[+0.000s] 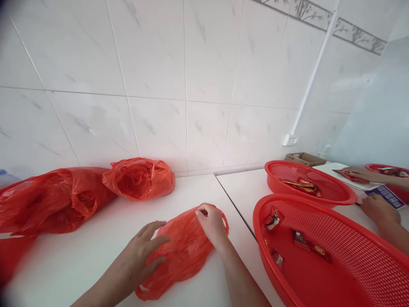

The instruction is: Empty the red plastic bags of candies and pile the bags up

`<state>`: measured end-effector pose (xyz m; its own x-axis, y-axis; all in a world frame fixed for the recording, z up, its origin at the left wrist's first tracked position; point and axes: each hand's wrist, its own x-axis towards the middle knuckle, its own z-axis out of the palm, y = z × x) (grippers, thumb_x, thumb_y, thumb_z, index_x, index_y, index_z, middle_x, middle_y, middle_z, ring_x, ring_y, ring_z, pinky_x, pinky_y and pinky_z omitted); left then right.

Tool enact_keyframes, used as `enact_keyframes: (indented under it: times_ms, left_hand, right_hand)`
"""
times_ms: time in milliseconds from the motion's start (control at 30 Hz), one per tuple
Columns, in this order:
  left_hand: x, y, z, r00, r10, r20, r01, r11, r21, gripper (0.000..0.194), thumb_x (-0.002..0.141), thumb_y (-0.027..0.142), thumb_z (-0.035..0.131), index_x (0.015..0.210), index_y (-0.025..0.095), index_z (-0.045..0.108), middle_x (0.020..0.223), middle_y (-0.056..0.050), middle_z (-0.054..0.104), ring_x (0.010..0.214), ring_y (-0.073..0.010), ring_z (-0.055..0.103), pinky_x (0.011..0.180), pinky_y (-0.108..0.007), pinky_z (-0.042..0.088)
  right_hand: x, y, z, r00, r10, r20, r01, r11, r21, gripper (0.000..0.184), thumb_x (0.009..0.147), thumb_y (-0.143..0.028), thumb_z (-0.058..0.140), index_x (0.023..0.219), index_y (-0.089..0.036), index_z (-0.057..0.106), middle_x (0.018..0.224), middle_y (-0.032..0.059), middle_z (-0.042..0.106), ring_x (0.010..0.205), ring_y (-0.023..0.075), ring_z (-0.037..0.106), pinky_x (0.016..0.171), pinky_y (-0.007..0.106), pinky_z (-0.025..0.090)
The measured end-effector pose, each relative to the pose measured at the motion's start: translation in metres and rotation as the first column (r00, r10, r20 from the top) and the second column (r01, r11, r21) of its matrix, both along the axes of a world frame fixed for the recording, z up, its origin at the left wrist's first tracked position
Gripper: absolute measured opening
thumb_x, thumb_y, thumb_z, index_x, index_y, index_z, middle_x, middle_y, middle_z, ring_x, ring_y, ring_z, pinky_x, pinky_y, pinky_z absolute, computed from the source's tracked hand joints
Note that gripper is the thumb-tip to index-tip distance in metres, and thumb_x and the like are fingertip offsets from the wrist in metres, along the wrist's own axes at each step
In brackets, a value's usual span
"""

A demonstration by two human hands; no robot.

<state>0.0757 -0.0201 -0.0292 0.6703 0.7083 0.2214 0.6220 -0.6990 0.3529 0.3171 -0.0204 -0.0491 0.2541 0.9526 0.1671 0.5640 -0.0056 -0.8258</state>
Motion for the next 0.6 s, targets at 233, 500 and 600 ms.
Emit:
enact_keyframes:
  times_ms: [233,500,600]
  left_hand:
    - [-0.007,0.018,-0.024,0.817,0.470,0.334,-0.198,0.773,-0.602,0.043,0.077,0.035,0.056,0.118,0.024,0.051,0.088,-0.002,0.063,0.072,-0.0199,0.063,0.063,-0.029,0.049]
    - [-0.006,0.018,-0.032,0.430,0.685,0.588,0.052,0.632,-0.774,0.039,0.076,0.050,0.063,0.102,0.024,0.050,0.072,0.004,0.058,0.062,-0.0146,0.060,0.057,-0.025,0.049]
    - [-0.007,0.018,-0.034,0.397,0.691,0.604,0.090,0.625,-0.775,0.037,0.075,0.048,0.066,0.101,0.026,0.051,0.079,0.004,0.061,0.066,-0.0147,0.062,0.059,-0.024,0.052]
  right_hand:
    - [-0.029,-0.014,0.001,0.900,0.325,0.290,-0.286,0.943,-0.167,0.035,0.064,-0.030,0.070,0.100,-0.028,0.070,0.101,0.0028,0.058,0.087,0.0185,0.056,0.069,0.026,0.043]
    - [-0.036,-0.017,-0.001,0.773,0.404,0.490,-0.373,0.913,-0.164,0.045,0.068,-0.002,0.051,0.100,-0.028,0.069,0.096,0.0031,0.059,0.090,0.0169,0.054,0.074,0.025,0.043]
    - [-0.050,-0.027,0.021,0.738,0.297,0.606,-0.350,0.936,-0.033,0.037,0.075,-0.005,0.051,0.102,-0.024,0.067,0.096,0.0038,0.062,0.093,0.0187,0.053,0.082,0.030,0.042]
